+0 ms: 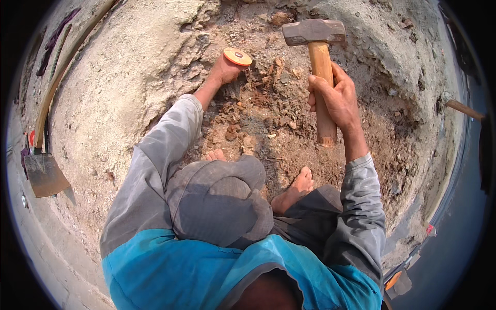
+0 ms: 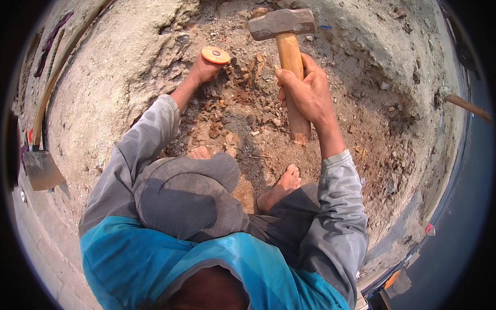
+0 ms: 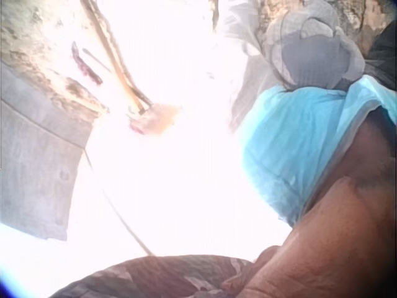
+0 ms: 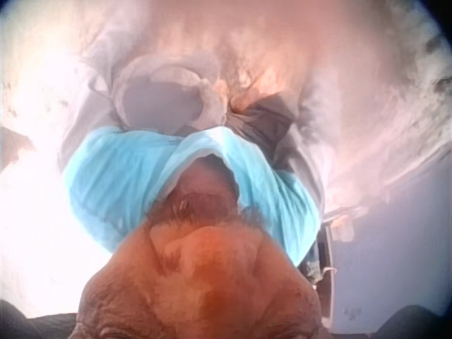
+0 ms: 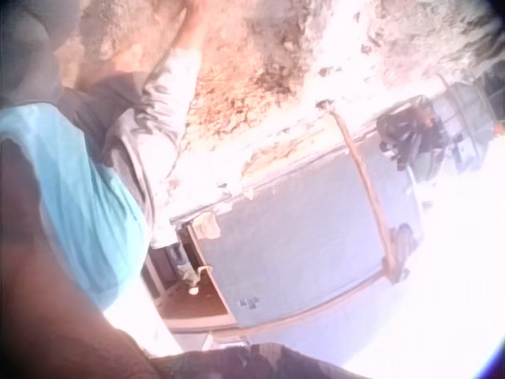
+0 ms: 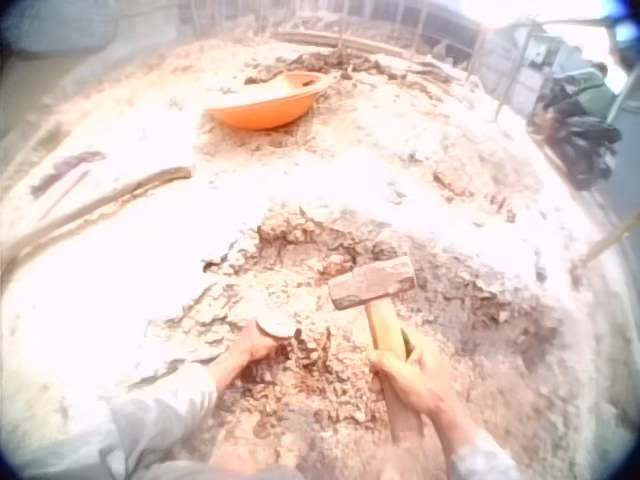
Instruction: The person uses a hammer and a chisel to break and remove pieces of hard earth and stones from a hole in the ground.
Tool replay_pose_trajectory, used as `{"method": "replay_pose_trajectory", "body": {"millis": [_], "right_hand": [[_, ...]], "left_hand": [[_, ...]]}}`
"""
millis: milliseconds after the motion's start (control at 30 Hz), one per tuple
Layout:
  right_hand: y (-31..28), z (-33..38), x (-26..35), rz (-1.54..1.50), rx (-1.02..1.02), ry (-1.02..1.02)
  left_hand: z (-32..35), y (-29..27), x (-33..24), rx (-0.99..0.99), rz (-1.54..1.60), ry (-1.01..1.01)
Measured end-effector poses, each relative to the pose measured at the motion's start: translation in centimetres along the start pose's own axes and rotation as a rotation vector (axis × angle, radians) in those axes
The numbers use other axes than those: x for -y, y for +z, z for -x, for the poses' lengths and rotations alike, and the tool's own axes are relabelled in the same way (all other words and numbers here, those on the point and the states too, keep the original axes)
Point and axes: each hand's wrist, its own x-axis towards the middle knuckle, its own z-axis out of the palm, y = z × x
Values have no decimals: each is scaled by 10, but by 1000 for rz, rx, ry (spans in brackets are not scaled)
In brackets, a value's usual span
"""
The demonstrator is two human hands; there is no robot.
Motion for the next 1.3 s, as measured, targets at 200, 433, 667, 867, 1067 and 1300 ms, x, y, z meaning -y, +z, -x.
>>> {"method": "replay_pose_trajectory", "body": {"millis": [200,433,667,867,1067,1300], "right_hand": [[5,0,48,-81,-142,-449],[15,-11,44,-138,-86,-423],[10,-45,119,-155,-208,-855],[41,-107,35,805,111,-635],[42,-81,55,273,134,-377],[62,-91,134,-22,-283,-934]], "left_hand": [[12,7,-54,-333,-180,449],[-81,-51,-11,-361,65,381],[-79,-28,-30,-246,468,392],[-77,-31,-54,-310,-75,492],[-77,-33,-7,-380,-140,498],[-63,-19,-25,-330,44,373]]}}
